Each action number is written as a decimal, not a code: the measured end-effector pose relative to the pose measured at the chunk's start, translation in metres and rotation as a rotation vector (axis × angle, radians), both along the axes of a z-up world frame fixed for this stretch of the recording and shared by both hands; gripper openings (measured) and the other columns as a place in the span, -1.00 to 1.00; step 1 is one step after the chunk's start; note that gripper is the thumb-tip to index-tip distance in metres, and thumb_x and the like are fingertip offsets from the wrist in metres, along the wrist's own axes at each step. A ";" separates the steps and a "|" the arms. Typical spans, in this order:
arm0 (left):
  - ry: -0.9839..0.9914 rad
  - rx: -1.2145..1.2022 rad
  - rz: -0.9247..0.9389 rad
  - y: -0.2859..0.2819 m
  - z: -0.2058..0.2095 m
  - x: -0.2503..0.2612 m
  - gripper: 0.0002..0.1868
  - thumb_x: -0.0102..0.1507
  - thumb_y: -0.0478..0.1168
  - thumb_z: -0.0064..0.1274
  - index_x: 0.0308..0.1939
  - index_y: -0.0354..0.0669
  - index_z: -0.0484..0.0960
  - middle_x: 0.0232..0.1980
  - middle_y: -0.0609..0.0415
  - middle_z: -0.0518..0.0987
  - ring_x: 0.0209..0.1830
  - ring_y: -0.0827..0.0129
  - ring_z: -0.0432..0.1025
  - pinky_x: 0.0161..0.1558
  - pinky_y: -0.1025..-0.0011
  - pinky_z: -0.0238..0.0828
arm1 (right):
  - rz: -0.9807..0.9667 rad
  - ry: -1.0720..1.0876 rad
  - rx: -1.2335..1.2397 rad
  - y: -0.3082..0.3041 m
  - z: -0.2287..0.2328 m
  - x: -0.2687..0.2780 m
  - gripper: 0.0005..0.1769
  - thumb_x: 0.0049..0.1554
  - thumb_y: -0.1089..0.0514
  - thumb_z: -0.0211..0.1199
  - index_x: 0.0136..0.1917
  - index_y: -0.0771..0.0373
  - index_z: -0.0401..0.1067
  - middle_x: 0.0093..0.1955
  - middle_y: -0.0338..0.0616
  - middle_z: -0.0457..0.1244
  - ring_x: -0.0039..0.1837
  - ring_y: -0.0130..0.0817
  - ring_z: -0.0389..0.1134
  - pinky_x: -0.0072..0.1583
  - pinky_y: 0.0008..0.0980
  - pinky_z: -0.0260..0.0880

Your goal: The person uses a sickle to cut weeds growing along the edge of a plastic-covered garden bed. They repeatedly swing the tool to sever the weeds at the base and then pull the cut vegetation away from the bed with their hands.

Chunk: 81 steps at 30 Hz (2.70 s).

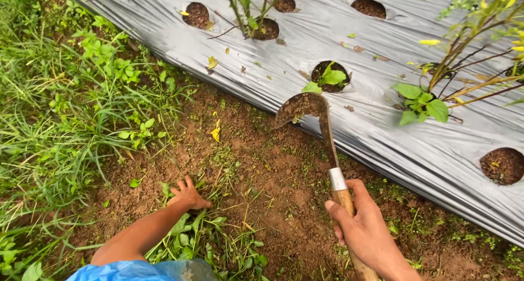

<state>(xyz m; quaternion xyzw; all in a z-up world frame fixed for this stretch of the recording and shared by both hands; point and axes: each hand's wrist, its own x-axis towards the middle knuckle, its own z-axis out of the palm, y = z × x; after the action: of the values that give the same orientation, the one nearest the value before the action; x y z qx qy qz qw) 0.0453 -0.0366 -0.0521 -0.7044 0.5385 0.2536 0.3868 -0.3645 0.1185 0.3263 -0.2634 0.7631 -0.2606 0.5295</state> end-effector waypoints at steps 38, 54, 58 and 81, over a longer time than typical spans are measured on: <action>0.274 -0.037 -0.824 -0.103 0.061 -0.101 -0.64 0.32 -0.09 0.14 0.08 -0.26 0.58 0.14 -0.14 0.58 0.11 -0.03 0.51 -0.02 -0.02 0.59 | 0.375 0.048 -0.002 0.001 -0.022 0.009 -0.66 0.32 0.13 0.09 0.33 0.10 0.13 -0.34 -0.16 0.22 -0.46 -0.40 0.11 -0.48 -0.38 0.16; 0.346 -0.284 -0.367 -0.169 0.114 0.019 -0.72 0.26 -0.09 0.23 -0.06 -0.17 0.67 0.00 -0.07 0.65 -0.02 0.06 0.57 -0.12 0.11 0.56 | 0.521 0.308 0.070 -0.047 -0.093 0.101 -0.69 0.27 0.17 0.12 0.24 0.16 0.15 -0.31 -0.10 0.24 -0.43 -0.36 0.18 -0.43 -0.35 0.23; 0.431 -0.316 -0.294 -0.155 0.114 0.025 -0.90 0.36 -0.44 -0.01 -0.19 -0.18 0.54 -0.29 0.06 0.52 -0.36 0.33 0.39 -0.20 0.32 0.55 | 0.545 0.265 0.079 -0.048 -0.103 0.113 -0.55 0.26 0.28 0.10 0.38 0.16 0.10 -0.26 -0.02 0.31 -0.47 -0.36 0.24 -0.49 -0.43 0.41; 0.476 -0.333 -0.333 -0.169 0.120 -0.016 -0.76 0.31 -0.56 -0.07 -0.35 -0.16 0.53 -0.43 0.11 0.43 -0.47 0.39 0.30 -0.25 0.35 0.56 | 0.614 0.321 0.020 -0.036 -0.102 0.109 -0.58 0.25 0.28 0.08 0.35 0.18 0.13 -0.28 -0.02 0.33 -0.48 -0.40 0.23 -0.50 -0.48 0.37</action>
<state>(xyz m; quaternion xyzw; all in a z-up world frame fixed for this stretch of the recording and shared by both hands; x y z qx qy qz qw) 0.0293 -0.2054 0.0683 -0.5814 0.7554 0.2528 0.1657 -0.2553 0.0821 0.2239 -0.5132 0.7243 -0.0370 0.4590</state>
